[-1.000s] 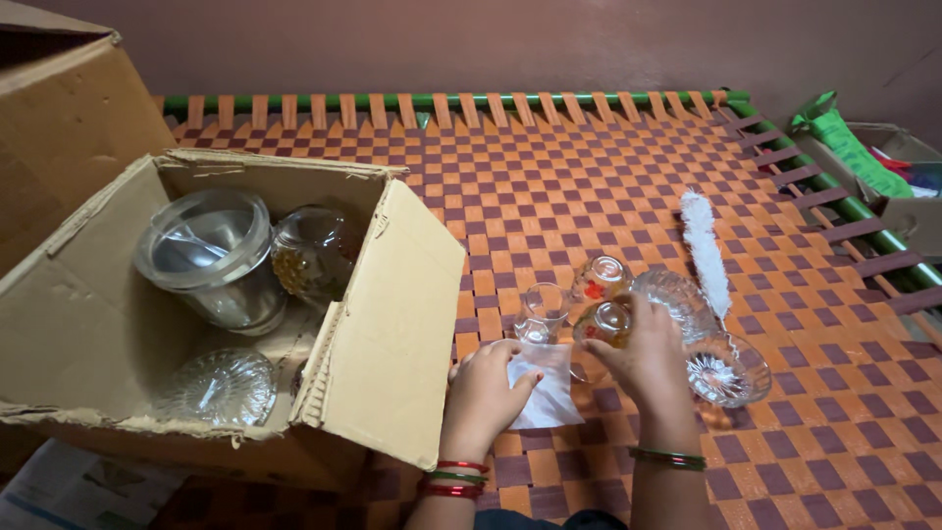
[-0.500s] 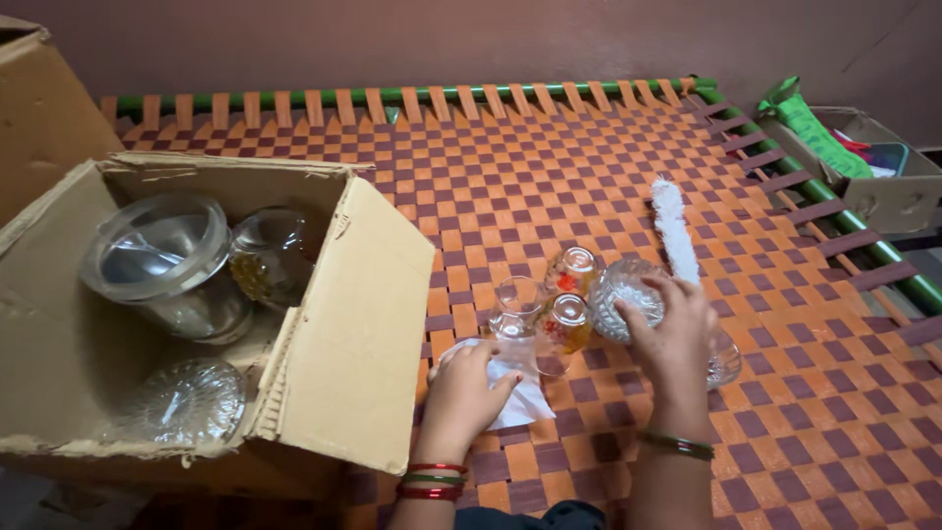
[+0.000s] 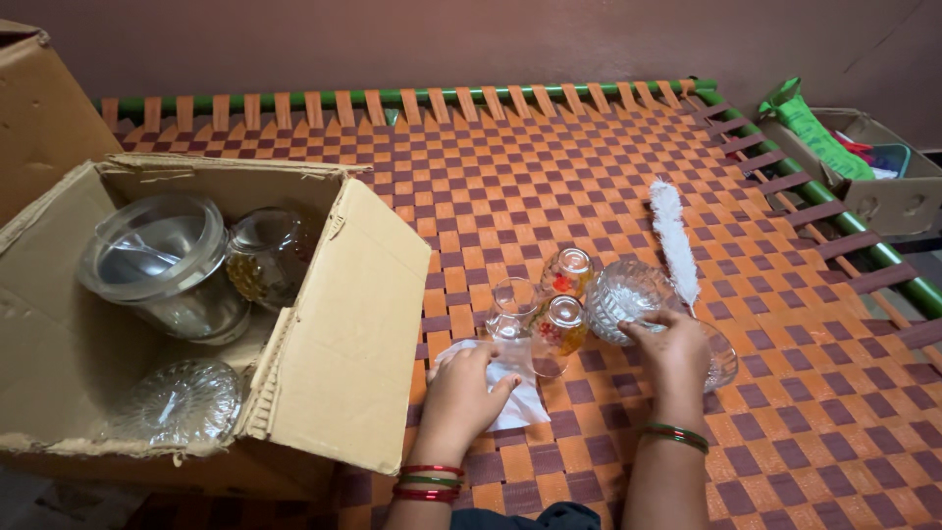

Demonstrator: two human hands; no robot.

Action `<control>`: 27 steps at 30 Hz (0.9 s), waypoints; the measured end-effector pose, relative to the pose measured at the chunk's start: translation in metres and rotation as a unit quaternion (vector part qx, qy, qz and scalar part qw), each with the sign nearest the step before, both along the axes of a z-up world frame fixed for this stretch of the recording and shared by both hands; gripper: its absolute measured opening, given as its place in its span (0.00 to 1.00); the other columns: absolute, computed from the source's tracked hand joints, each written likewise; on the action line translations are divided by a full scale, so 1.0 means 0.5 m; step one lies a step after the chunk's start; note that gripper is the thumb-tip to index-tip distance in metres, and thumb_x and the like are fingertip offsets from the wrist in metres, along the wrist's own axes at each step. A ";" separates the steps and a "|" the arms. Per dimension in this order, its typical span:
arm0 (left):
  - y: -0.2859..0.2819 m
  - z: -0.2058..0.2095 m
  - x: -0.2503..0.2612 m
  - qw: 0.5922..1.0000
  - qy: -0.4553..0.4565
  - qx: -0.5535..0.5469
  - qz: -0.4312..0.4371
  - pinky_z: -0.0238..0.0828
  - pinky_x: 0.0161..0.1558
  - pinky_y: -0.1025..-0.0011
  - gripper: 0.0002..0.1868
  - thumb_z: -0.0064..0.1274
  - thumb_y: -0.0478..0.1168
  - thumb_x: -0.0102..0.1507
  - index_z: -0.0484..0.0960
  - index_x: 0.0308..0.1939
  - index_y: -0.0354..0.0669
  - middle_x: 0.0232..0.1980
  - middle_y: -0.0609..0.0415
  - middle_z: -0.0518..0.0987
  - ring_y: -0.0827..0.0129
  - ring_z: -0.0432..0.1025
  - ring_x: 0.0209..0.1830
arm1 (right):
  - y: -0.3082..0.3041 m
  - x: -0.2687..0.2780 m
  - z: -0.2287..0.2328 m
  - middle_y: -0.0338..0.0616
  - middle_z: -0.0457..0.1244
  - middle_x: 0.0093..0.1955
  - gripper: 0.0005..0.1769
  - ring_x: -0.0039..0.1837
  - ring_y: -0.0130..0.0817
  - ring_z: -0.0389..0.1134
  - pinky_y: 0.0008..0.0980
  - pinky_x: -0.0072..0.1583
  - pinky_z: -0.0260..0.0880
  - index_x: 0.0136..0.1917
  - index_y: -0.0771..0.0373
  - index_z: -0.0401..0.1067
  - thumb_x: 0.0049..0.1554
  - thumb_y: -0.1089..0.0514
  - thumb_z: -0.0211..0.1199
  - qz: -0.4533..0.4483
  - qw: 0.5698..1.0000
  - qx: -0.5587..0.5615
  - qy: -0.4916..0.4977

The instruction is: The person packs various glass items, including small glasses, a metal container, and a decorative bowl, into a cardboard box. They place the items carefully, add newspaper for cushioning, and close the box flaps.

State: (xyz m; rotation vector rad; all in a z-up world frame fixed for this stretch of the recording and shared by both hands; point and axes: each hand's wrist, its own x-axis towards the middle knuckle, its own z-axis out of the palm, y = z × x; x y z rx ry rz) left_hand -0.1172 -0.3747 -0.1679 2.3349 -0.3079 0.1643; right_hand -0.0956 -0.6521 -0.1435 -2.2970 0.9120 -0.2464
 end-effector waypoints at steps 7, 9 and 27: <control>-0.001 0.022 -0.006 1.000 0.019 0.016 0.004 0.64 0.57 0.51 0.22 0.65 0.52 0.55 0.83 0.48 0.46 0.47 0.48 0.84 0.52 0.75 0.53 | 0.007 -0.017 0.030 0.46 0.72 0.41 0.22 0.40 0.34 0.72 0.37 0.40 0.71 0.53 0.58 0.79 0.47 0.52 0.80 -0.049 0.994 0.064 -0.076; -0.001 0.030 -0.008 1.000 0.017 0.018 0.004 0.64 0.57 0.51 0.22 0.65 0.52 0.55 0.82 0.47 0.45 0.47 0.48 0.83 0.51 0.75 0.53 | 0.008 -0.022 0.049 0.45 0.71 0.43 0.22 0.41 0.35 0.71 0.35 0.41 0.70 0.54 0.59 0.77 0.48 0.54 0.80 -0.081 0.991 0.070 -0.083; -0.061 0.145 -0.106 0.723 0.094 -0.643 -0.235 0.65 0.72 0.57 0.63 0.61 0.70 0.54 0.39 0.79 0.52 0.76 0.49 0.60 0.58 0.60 0.75 | 0.157 -0.125 0.169 0.65 0.56 0.76 0.09 0.66 0.44 0.71 0.37 0.52 0.79 0.42 0.73 0.77 0.45 0.75 0.68 0.434 0.739 0.417 -0.303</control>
